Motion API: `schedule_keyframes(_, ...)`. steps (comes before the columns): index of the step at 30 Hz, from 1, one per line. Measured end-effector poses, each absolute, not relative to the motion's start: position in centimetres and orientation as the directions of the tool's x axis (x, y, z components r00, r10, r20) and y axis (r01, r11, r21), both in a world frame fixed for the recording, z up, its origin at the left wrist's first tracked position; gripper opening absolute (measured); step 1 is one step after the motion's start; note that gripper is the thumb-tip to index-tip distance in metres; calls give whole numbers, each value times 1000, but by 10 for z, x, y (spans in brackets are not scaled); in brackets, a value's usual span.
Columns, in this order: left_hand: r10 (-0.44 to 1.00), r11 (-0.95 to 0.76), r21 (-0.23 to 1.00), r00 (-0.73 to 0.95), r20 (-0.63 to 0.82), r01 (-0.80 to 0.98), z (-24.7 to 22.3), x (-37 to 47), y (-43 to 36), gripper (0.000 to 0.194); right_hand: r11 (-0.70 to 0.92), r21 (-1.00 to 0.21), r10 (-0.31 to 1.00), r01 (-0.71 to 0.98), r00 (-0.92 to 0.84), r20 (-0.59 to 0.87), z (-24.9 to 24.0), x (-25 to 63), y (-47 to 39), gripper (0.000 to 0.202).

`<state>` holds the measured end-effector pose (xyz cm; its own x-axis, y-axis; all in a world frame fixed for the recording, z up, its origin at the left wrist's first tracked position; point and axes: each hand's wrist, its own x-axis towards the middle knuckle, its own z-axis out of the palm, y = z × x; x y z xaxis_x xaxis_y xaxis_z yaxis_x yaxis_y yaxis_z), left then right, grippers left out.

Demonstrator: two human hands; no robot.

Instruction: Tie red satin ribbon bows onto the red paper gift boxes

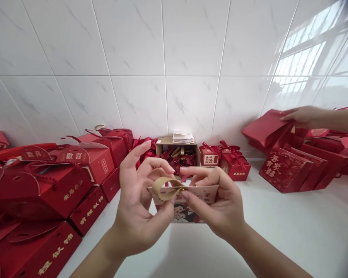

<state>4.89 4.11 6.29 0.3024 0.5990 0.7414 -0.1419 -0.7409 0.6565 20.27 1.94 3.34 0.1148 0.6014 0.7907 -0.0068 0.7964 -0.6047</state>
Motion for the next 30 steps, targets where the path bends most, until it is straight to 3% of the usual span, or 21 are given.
schedule_keyframes(5,569,-769,629,328,754,-113,64,49,40,79,724,-671,687,-158,87,721,32,198,18,26)
schedule_keyframes(11,584,-767,635,313,749,-87,65,49,36,75,717,-690,697,-99,91,712,33,196,16,23)
schedule_keyframes(17,576,-778,621,292,764,-90,71,46,28,80,810,-587,584,10,83,808,38,198,7,24)
schedule_keyframes(20,585,-757,650,376,718,-64,67,44,40,69,764,-645,643,-13,103,759,36,200,14,22)
schedule_keyframes(24,666,-634,773,522,533,20,60,42,62,26,557,-807,830,-196,84,552,32,204,28,25)
schedule_keyframes(27,722,-492,868,526,450,-67,55,45,67,23,462,-843,883,-274,54,466,29,206,32,30)
schedule_keyframes(30,758,-372,908,503,416,-190,54,50,65,28,469,-839,881,-278,78,467,26,206,32,31)
